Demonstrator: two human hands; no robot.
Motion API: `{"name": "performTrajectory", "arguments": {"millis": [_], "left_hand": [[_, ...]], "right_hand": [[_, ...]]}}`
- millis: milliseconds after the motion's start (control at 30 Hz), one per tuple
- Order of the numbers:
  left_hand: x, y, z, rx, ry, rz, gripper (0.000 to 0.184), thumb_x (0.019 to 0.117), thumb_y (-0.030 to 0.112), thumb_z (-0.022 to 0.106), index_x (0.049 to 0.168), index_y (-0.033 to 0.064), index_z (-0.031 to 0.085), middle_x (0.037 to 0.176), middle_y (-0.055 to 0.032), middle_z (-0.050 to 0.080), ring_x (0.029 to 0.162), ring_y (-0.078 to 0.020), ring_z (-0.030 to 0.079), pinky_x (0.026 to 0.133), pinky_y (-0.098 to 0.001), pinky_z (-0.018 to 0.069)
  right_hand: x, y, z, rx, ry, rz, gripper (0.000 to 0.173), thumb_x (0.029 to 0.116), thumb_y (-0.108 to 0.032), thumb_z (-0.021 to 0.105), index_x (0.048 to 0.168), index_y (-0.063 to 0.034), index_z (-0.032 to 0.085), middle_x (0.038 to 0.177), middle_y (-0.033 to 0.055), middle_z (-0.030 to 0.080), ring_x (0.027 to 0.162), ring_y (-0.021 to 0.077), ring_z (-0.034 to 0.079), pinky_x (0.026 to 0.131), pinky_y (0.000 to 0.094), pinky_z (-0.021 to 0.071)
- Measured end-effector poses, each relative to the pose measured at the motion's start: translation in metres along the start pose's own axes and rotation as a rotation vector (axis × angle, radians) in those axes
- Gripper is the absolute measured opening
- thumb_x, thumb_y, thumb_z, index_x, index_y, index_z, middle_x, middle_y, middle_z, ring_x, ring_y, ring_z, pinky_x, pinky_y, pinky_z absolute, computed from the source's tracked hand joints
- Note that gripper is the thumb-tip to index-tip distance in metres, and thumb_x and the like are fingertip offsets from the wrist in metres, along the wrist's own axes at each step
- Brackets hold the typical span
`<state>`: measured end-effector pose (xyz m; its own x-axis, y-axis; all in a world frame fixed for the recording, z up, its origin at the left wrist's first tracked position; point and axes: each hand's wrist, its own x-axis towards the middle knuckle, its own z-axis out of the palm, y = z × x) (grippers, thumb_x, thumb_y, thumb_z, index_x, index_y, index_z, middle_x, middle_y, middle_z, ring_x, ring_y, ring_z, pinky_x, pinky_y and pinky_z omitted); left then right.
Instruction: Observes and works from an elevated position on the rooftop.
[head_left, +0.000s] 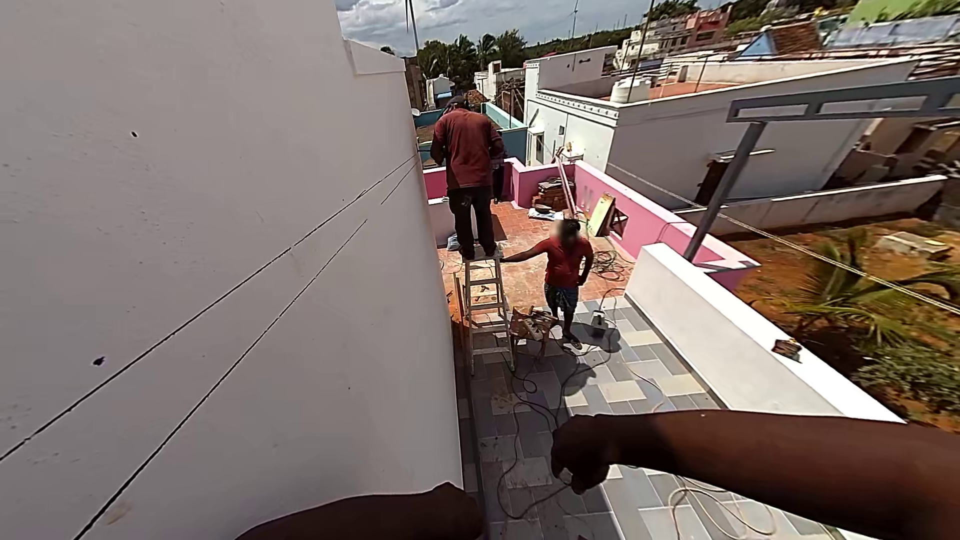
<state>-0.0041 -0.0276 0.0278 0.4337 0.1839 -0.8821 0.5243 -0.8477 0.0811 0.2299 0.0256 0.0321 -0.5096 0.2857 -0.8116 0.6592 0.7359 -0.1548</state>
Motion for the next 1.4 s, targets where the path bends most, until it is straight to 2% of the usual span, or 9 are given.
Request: {"name": "performTrajectory", "arguments": {"millis": [100, 167, 267, 400, 633, 733, 867, 1067, 1400], "left_hand": [[-0.008, 0.006, -0.009, -0.011, -0.024, 0.007, 0.046, 0.1002, 0.007, 0.064, 0.143, -0.0048, 0.053, 0.139, -0.0286, 0.061, 0.131, -0.0448, 0.058, 0.103, -0.0631, 0.0484], [-0.003, 0.0, -0.001, -0.036, 0.041, 0.042, 0.043, 0.0973, 0.007, 0.066, 0.137, -0.0049, 0.057, 0.132, -0.0295, 0.064, 0.125, -0.0457, 0.062, 0.098, -0.0641, 0.0515], [-0.011, 0.007, -0.013, -0.055, -0.031, -0.018, 0.049, 0.0963, 0.004, 0.066, 0.143, -0.0028, 0.055, 0.14, -0.0294, 0.06, 0.133, -0.0474, 0.057, 0.103, -0.0663, 0.0477], [-0.01, 0.009, -0.019, -0.053, -0.053, 0.0, 0.052, 0.0953, 0.0, 0.066, 0.144, -0.0069, 0.051, 0.137, -0.033, 0.06, 0.13, -0.0492, 0.057, 0.102, -0.0656, 0.0474], [-0.011, 0.008, -0.017, -0.035, -0.06, -0.03, 0.052, 0.0979, 0.006, 0.066, 0.147, -0.0027, 0.051, 0.141, -0.0298, 0.059, 0.134, -0.0466, 0.056, 0.106, -0.0641, 0.0471], [-0.005, 0.006, -0.016, -0.044, -0.06, -0.006, 0.051, 0.0974, 0.005, 0.067, 0.145, -0.0062, 0.051, 0.136, -0.0324, 0.061, 0.13, -0.048, 0.059, 0.102, -0.065, 0.0483], [-0.012, 0.01, -0.022, -0.05, -0.074, -0.014, 0.052, 0.0978, 0.003, 0.065, 0.146, -0.0067, 0.049, 0.139, -0.032, 0.06, 0.133, -0.0471, 0.057, 0.106, -0.0632, 0.0463], [0.042, -0.024, 0.025, -0.091, 0.026, 0.047, 0.046, 0.0971, 0.013, 0.068, 0.14, 0.0007, 0.057, 0.132, -0.0272, 0.065, 0.125, -0.0455, 0.062, 0.1, -0.065, 0.0504], [0.028, -0.015, 0.012, -0.101, -0.007, 0.017, 0.046, 0.0982, 0.012, 0.068, 0.142, 0.0003, 0.056, 0.134, -0.0273, 0.064, 0.127, -0.0458, 0.061, 0.101, -0.065, 0.0496]], "right_hand": [[0.0, 0.001, 0.002, -0.007, 0.014, -0.01, 0.038, 0.0991, -0.028, 0.066, 0.133, -0.0106, 0.066, 0.118, 0.0238, 0.069, 0.111, 0.0435, 0.065, 0.088, 0.0659, 0.0493], [-0.001, 0.0, 0.002, -0.007, 0.018, 0.001, 0.038, 0.0991, -0.028, 0.066, 0.133, -0.0109, 0.066, 0.117, 0.0233, 0.069, 0.11, 0.0427, 0.065, 0.088, 0.0651, 0.0496], [-0.004, -0.001, 0.002, 0.024, 0.043, 0.006, 0.037, 0.0994, -0.026, 0.067, 0.133, -0.0094, 0.067, 0.116, 0.0247, 0.069, 0.108, 0.0444, 0.066, 0.086, 0.066, 0.0493], [-0.005, 0.0, 0.003, 0.034, 0.051, 0.006, 0.039, 0.0983, -0.025, 0.068, 0.134, -0.0097, 0.066, 0.115, 0.0248, 0.069, 0.107, 0.0444, 0.066, 0.086, 0.0657, 0.0496], [-0.001, 0.001, 0.004, 0.008, 0.036, -0.004, 0.04, 0.0993, -0.027, 0.067, 0.135, -0.0098, 0.065, 0.115, 0.0239, 0.07, 0.106, 0.0426, 0.067, 0.087, 0.0636, 0.05], [0.0, 0.001, 0.003, 0.014, 0.028, -0.001, 0.04, 0.0993, -0.027, 0.067, 0.135, -0.0103, 0.065, 0.115, 0.0236, 0.07, 0.107, 0.0424, 0.066, 0.087, 0.0637, 0.05], [0.0, 0.001, 0.004, 0.014, 0.034, -0.01, 0.039, 0.0996, -0.027, 0.066, 0.135, -0.0097, 0.065, 0.115, 0.0241, 0.069, 0.107, 0.0425, 0.066, 0.087, 0.0634, 0.05], [0.003, 0.003, 0.006, 0.01, 0.02, 0.0, 0.039, 0.0991, -0.027, 0.067, 0.135, -0.0114, 0.065, 0.116, 0.0228, 0.069, 0.108, 0.042, 0.066, 0.088, 0.0631, 0.0499], [0.0, 0.001, 0.002, 0.016, 0.025, -0.004, 0.035, 0.098, -0.026, 0.068, 0.129, -0.0089, 0.069, 0.114, 0.0229, 0.07, 0.106, 0.0422, 0.066, 0.086, 0.0634, 0.0502]]}}
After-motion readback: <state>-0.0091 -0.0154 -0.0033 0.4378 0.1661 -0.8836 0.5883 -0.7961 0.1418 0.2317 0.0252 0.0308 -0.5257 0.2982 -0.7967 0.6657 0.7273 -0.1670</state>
